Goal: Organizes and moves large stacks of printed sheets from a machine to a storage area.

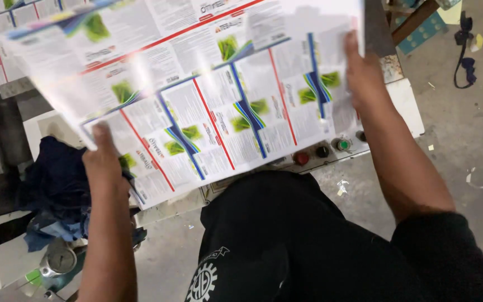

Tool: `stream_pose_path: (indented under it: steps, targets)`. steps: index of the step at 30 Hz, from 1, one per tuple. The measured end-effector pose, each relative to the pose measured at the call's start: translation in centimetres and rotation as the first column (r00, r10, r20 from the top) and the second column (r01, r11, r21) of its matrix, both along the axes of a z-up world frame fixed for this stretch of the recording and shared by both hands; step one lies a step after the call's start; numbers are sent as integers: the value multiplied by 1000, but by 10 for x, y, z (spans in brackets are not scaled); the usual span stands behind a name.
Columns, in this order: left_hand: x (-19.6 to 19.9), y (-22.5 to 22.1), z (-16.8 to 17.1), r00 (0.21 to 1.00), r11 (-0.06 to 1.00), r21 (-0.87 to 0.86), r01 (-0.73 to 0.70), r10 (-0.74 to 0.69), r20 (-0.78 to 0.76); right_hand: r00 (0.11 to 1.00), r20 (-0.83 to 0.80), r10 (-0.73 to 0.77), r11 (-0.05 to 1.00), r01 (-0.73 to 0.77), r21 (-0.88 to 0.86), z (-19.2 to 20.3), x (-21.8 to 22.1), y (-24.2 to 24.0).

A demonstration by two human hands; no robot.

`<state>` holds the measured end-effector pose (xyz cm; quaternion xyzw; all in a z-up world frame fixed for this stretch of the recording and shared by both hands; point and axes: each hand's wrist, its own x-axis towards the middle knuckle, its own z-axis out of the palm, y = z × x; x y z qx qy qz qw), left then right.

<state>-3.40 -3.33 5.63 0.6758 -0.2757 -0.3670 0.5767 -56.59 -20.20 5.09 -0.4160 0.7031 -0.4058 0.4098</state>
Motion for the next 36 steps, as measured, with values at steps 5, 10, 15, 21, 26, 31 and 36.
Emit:
stream_pose_path:
  steps: [5, 10, 15, 21, 26, 31, 36]
  targets:
    - [26, -26, -72, 994, 889, 455, 56, -8, -109, 968, -83, 237, 931, -202, 305, -75, -3, -54]
    - [21, -24, -63, 982, 881, 456, 125, -43, -185, 962, 5, 272, 913, -260, 315, -64, -2, -46]
    - [10, -27, -53, 983, 883, 454, 118, -38, -181, 576, -523, 628, 777, -503, 379, -16, -32, -40]
    - [-1, -29, -32, 985, 883, 459, 101, -22, -174, 783, -575, 236, 956, -293, -8, -8, -105, 44]
    - [-9, -30, -16, 998, 808, 586, 67, -58, -35, 364, -829, 424, 765, -634, 114, -17, -87, 102]
    - [6, -28, -39, 997, 811, 581, 71, -77, -14, 242, -893, 379, 789, -589, 175, -49, -101, 105]
    - [1, -25, -34, 986, 906, 401, 140, -89, -143, 160, -915, 370, 781, -588, 212, -45, -98, 99]
